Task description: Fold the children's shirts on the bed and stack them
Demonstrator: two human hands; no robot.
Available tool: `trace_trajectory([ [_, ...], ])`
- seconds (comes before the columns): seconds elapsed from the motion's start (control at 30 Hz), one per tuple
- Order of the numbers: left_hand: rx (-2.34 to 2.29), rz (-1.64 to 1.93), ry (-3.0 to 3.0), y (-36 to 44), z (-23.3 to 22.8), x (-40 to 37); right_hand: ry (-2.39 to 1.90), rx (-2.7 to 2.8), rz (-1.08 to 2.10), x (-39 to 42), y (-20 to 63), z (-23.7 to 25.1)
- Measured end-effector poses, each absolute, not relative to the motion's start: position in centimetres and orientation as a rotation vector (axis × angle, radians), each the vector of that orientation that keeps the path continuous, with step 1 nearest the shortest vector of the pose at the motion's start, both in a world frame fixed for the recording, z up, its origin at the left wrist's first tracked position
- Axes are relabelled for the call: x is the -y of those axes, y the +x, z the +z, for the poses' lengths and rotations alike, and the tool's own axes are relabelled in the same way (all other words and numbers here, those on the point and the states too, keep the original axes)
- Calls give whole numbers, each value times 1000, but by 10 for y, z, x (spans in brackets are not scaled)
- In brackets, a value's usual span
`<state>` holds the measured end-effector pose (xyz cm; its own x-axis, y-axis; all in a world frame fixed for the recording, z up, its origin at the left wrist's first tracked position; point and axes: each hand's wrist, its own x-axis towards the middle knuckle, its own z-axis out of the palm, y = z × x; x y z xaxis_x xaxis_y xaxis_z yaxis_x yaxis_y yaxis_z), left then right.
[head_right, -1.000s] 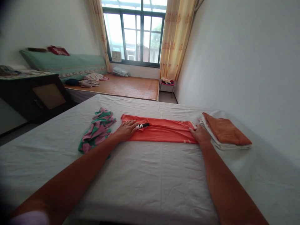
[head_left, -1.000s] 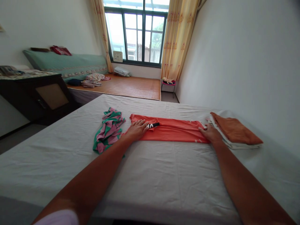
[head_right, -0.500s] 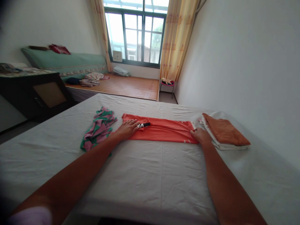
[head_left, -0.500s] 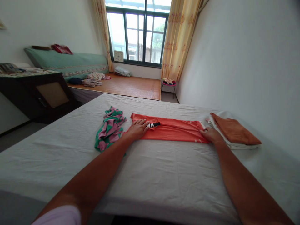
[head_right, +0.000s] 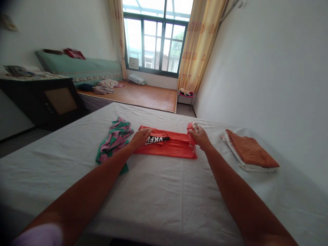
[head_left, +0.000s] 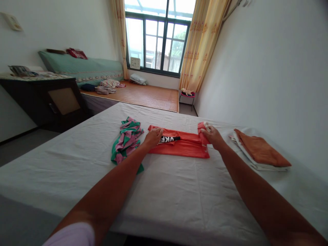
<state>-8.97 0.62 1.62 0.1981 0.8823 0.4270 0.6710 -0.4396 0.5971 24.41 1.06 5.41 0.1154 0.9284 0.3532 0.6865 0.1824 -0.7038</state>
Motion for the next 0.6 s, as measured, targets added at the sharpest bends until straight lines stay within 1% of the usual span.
trace_trajectory([
  [0.07,-1461,1141,2001,-95,19,-9,-1469,1699,493,-17,196,59],
  [0.23,-1248,1128,1422,-103,15,-14,-1332,1849,545,-16,90,56],
  [0.27,-1218,1138,1326,-104,14,-15,-1289,1876,606,-15,77,54],
  [0.4,-1066,1241,1218,-112,13,-15,-1039,1805,1132,-11,58,55],
  [0.43,-1053,1262,1249,-113,13,-15,-1003,1735,1205,-11,61,56],
  [0.5,-1128,1283,1370,-116,12,-16,-1011,1631,1192,-12,74,58],
  [0.6,-1353,1240,1676,-118,10,-20,-1154,1689,902,-10,98,55],
])
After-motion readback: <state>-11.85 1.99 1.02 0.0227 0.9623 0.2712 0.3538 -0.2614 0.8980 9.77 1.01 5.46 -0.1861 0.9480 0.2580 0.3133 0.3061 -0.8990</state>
